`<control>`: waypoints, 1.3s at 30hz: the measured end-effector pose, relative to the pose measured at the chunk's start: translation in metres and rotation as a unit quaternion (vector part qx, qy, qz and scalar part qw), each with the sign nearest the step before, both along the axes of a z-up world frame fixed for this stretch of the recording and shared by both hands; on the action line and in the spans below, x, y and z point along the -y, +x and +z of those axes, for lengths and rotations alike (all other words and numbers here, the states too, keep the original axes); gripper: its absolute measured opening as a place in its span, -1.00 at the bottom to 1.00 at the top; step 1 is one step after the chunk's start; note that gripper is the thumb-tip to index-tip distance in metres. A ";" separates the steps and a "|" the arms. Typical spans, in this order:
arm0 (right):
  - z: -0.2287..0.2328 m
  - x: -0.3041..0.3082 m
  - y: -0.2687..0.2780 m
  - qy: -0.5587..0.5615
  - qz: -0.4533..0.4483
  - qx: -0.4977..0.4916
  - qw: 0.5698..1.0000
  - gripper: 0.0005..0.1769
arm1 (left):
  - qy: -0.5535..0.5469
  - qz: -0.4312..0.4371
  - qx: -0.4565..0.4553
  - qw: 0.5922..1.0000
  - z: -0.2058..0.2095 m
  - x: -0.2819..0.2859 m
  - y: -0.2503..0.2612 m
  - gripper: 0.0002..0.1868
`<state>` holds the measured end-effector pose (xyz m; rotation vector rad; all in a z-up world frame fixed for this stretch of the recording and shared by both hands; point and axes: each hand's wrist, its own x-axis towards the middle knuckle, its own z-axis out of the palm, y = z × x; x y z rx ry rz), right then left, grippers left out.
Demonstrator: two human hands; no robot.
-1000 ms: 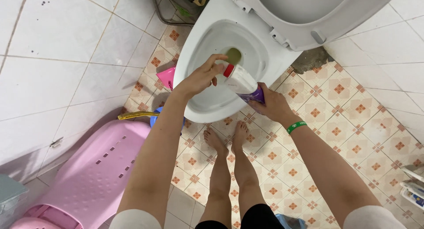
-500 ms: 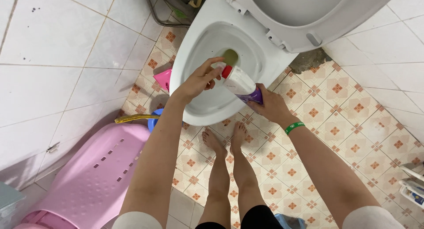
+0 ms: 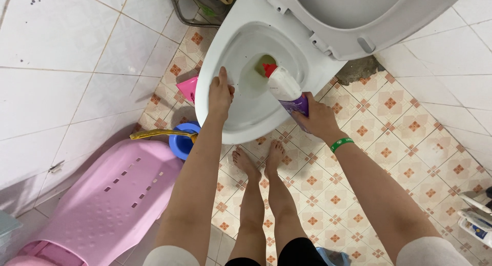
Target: Cleaning a toilet bowl and its exterior using a brush and cleaning solution.
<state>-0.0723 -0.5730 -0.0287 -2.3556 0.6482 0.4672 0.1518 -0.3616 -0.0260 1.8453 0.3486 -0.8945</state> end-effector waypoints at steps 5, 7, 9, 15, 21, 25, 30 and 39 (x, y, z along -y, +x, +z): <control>-0.009 0.008 0.015 -0.044 -0.005 -0.049 0.998 -0.25 | -0.014 0.041 -0.013 0.999 -0.012 -0.015 -0.019 -0.36; -0.017 0.010 0.018 -0.061 -0.001 -0.071 0.996 -0.26 | -0.024 0.054 -0.019 0.998 -0.019 -0.021 -0.030 -0.38; -0.026 0.012 0.021 -0.067 0.000 -0.084 0.994 -0.29 | -0.061 0.079 -0.030 0.995 -0.022 -0.024 -0.040 -0.41; -0.031 0.014 0.040 -0.048 -0.006 -0.126 0.991 -0.28 | -0.065 0.098 -0.043 0.992 -0.027 -0.038 -0.056 -0.39; -0.031 0.010 0.060 -0.035 -0.028 -0.147 0.988 -0.26 | -0.055 0.097 -0.055 0.992 -0.030 -0.057 -0.068 -0.40; -0.037 0.008 0.076 -0.020 -0.044 -0.156 0.987 -0.28 | -0.053 0.111 -0.058 0.991 -0.034 -0.071 -0.075 -0.39; -0.037 -0.003 0.096 0.018 -0.054 -0.145 0.988 -0.29 | -0.034 0.133 -0.066 0.988 -0.038 -0.090 -0.084 -0.39; -0.041 -0.038 0.110 0.005 0.065 -0.122 0.990 -0.32 | -0.018 0.164 -0.091 0.982 -0.027 -0.109 -0.089 -0.41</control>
